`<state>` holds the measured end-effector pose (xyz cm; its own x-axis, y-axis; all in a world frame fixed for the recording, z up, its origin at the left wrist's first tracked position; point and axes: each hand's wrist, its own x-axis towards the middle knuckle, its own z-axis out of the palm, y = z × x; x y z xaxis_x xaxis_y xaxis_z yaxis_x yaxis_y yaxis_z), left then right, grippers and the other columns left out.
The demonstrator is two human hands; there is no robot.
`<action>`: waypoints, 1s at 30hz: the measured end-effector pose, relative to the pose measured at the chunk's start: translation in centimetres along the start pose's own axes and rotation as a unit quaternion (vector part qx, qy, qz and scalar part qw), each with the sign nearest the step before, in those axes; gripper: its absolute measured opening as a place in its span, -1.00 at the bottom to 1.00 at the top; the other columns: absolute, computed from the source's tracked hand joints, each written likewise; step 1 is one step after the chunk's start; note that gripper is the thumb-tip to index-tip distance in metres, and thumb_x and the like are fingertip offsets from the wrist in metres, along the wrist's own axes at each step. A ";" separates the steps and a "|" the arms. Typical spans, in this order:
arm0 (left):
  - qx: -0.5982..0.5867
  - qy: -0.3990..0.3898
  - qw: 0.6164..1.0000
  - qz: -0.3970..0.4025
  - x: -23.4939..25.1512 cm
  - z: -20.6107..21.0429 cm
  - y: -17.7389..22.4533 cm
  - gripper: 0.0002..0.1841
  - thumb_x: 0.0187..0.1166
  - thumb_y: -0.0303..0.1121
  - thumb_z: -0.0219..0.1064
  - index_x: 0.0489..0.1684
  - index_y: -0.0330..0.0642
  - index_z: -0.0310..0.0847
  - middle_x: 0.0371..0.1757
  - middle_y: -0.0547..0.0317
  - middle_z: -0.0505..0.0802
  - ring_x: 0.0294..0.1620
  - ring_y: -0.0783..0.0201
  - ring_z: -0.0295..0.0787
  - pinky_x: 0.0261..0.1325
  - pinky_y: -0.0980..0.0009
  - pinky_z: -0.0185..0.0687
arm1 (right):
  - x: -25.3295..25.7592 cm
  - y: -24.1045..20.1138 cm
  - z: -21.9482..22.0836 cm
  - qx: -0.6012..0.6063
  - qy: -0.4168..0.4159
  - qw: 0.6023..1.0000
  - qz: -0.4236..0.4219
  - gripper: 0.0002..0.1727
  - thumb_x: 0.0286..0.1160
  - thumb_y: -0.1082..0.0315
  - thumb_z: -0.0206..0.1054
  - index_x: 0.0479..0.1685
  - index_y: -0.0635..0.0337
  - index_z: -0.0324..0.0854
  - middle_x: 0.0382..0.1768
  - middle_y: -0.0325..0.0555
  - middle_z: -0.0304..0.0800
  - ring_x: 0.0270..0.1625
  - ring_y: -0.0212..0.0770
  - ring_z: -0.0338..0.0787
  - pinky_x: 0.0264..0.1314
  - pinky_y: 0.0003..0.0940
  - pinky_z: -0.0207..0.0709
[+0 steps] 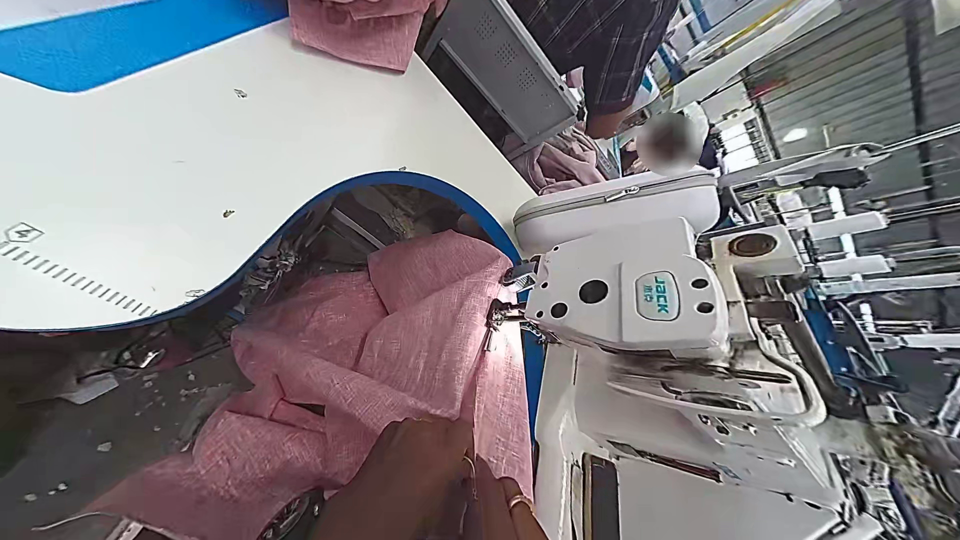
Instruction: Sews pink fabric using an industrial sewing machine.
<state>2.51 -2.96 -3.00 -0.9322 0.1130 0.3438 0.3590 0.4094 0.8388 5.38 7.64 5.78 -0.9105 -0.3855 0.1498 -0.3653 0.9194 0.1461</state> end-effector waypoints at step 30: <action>0.078 0.129 0.985 -0.083 -1.0 -2.2 -5.5 -0.80 0.55 -0.38 0.32 -0.26 -0.18 0.92 -0.19 0.00 0.94 -0.04 -0.10 0.87 0.10 -0.14 0.65 | 1.3 5.8 4.7 0.053 -0.132 0.987 0.072 -0.79 0.26 0.45 0.35 -0.27 0.45 0.77 -0.48 0.25 0.78 -0.39 0.30 0.85 -0.41 0.23 0.59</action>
<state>1.54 -7.30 -7.01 -0.9276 -0.1929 0.3199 0.1723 0.5389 0.8246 1.20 12.82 2.24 -0.9679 -0.2300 -0.1011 -0.2346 0.9714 0.0359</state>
